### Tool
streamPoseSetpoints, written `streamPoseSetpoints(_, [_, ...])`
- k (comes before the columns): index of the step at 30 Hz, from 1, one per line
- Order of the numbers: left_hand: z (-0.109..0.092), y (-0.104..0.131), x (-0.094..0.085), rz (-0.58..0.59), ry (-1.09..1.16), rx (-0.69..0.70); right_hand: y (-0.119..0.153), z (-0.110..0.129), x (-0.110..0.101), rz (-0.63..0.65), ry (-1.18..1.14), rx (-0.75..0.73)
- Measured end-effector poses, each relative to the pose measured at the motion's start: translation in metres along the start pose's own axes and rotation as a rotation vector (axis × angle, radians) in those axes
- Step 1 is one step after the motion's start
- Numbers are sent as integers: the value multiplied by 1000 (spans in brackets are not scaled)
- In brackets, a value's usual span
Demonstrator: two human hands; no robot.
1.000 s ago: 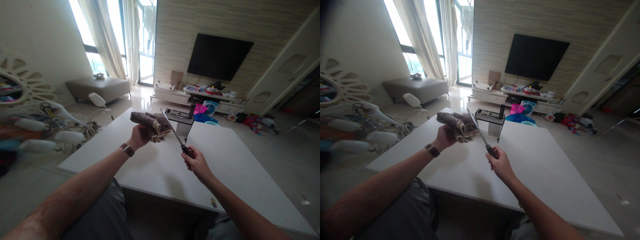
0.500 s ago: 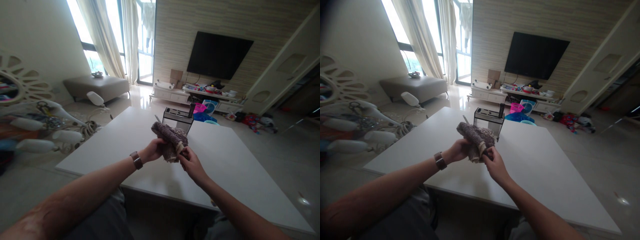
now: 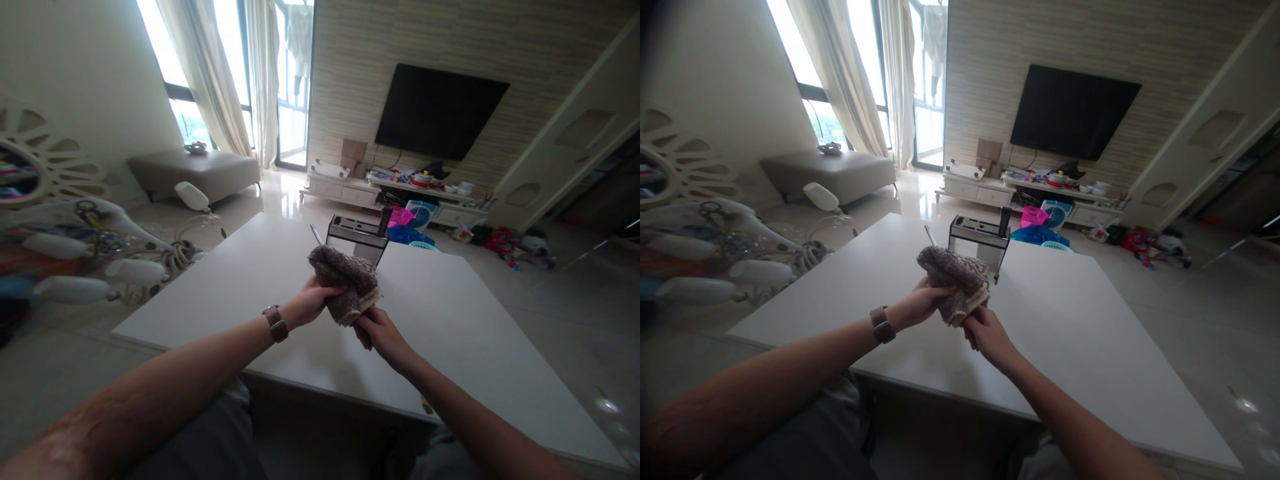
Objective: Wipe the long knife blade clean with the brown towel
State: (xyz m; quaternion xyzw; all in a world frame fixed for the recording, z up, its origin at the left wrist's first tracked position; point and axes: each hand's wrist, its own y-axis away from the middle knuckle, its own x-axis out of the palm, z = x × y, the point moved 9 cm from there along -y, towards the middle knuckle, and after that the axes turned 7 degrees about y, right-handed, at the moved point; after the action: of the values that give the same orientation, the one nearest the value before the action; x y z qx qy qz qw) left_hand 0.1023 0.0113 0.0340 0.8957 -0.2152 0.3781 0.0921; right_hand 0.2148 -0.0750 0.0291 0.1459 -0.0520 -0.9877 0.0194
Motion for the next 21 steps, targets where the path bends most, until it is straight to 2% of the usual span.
streamPoseSetpoints(5, [-11,-8,-7,-75,37,30,-1,8,-1,-11,62,-63])
streamPoseSetpoints(12, [-44,-20,-22,-127,62,93,-1,4,3,27,76,-35])
streamPoseSetpoints(21, [-83,-41,-63,-263,146,209,5,14,3,58,133,-32])
